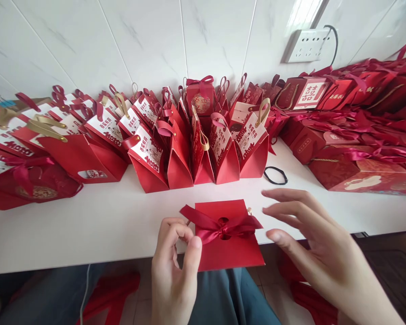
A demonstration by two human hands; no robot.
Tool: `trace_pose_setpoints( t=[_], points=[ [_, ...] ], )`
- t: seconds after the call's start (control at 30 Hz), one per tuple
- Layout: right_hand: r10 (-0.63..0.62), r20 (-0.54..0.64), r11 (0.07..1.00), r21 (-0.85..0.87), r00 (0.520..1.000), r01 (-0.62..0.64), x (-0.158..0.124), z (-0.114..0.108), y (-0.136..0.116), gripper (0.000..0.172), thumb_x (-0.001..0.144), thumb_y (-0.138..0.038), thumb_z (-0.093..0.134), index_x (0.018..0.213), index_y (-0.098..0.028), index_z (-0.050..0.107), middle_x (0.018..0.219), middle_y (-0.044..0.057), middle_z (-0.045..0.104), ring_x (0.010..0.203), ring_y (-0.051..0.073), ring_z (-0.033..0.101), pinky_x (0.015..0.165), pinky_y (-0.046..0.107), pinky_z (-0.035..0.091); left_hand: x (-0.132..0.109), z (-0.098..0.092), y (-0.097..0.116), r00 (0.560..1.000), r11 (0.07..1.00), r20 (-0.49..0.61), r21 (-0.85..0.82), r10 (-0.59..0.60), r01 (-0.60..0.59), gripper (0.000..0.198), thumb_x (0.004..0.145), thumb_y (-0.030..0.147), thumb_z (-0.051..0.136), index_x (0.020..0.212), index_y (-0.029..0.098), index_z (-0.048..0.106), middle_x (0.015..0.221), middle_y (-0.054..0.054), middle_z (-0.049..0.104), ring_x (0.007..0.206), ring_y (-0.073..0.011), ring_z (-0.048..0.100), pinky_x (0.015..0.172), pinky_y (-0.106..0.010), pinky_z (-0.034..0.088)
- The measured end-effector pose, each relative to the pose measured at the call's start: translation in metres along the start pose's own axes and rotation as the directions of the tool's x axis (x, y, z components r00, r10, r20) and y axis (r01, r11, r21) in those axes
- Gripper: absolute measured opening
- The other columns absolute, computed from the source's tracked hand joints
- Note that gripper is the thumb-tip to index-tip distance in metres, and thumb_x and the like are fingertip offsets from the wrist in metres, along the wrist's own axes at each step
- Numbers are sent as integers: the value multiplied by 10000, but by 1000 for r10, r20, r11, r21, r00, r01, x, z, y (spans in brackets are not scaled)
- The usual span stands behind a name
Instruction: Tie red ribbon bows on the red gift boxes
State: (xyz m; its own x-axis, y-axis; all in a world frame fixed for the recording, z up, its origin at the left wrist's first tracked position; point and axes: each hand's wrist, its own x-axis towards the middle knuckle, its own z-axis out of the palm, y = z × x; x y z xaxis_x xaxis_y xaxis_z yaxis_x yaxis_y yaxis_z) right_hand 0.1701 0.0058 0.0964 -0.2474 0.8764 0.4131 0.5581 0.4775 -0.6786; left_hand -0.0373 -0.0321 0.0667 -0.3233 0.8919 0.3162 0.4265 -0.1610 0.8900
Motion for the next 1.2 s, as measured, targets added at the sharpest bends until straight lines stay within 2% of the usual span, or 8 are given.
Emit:
trace_pose_setpoints(
  t=[0.1, 0.2, 0.33, 0.47, 0.6, 0.83, 1.07, 1.2],
  points=[
    [67, -4, 997, -31, 998, -67, -13, 1, -13, 141, 955, -332, 545, 868, -237, 602, 803, 24, 612, 654, 133, 627, 440, 165, 493, 2, -1, 4, 996, 996, -4, 8, -89, 89, 233, 863, 324, 531, 672, 212, 459, 698, 26, 462, 655, -112, 456, 635, -194, 415],
    [122, 59, 990, -74, 991, -117, -18, 8, -22, 238, 960, -387, 536, 800, -223, 603, 683, -1, 598, 520, 115, 566, 425, 192, 460, 3, 1, 10, 971, 971, -9, 5, -237, 238, 268, 840, 375, 555, 665, 210, 437, 667, 34, 433, 657, -115, 440, 659, -208, 395],
    [136, -2, 976, -170, 991, -134, -13, 22, -20, 277, 906, -442, 606, 747, -216, 589, 634, -9, 595, 461, 116, 523, 402, 223, 406, 4, 4, 14, 966, 968, 66, 1, -250, 251, 340, 846, 395, 553, 610, 200, 405, 607, 35, 382, 605, -111, 412, 582, -212, 360],
    [146, 20, 977, -161, 989, -141, -6, 29, -18, 156, 900, -286, 594, 756, -223, 587, 635, -21, 597, 476, 117, 528, 431, 218, 419, 4, 5, 15, 959, 959, 31, -13, -283, 283, 372, 866, 400, 541, 606, 199, 367, 613, 31, 365, 598, -106, 399, 514, -206, 311],
    [154, 50, 987, -43, 987, -152, -1, 27, -24, 176, 905, -199, 527, 731, -222, 526, 656, -20, 566, 535, 115, 529, 421, 192, 405, 5, 5, 9, 983, 984, 61, 4, -175, 175, 373, 882, 360, 535, 593, 201, 361, 578, 38, 340, 538, -97, 352, 477, -198, 304],
    [-52, 146, 998, 50, 988, 45, -2, 13, -15, 169, 926, -134, 474, 779, -211, 508, 742, -18, 557, 596, 91, 538, 539, 177, 455, 5, 7, 9, 978, 976, 10, -68, -207, 207, 349, 882, 346, 535, 599, 197, 395, 566, 45, 347, 518, -89, 344, 476, -184, 318],
    [235, 162, 963, 92, 958, -252, -8, 15, -14, 427, 965, -493, 464, 647, -207, 483, 526, -41, 441, 465, 104, 379, 418, 208, 335, 3, 12, 22, 937, 929, 26, -123, -348, 348, 280, 838, 362, 543, 625, 194, 472, 596, 37, 416, 577, -97, 403, 531, -180, 343],
    [362, 130, 919, 119, 923, -377, -4, 28, -21, 488, 941, -551, 469, 602, -202, 434, 519, -40, 399, 480, 102, 333, 436, 215, 308, 6, 10, 22, 929, 924, 36, -99, -368, 369, 311, 821, 368, 557, 591, 187, 453, 579, 33, 376, 556, -95, 391, 511, -175, 349]
  ],
)
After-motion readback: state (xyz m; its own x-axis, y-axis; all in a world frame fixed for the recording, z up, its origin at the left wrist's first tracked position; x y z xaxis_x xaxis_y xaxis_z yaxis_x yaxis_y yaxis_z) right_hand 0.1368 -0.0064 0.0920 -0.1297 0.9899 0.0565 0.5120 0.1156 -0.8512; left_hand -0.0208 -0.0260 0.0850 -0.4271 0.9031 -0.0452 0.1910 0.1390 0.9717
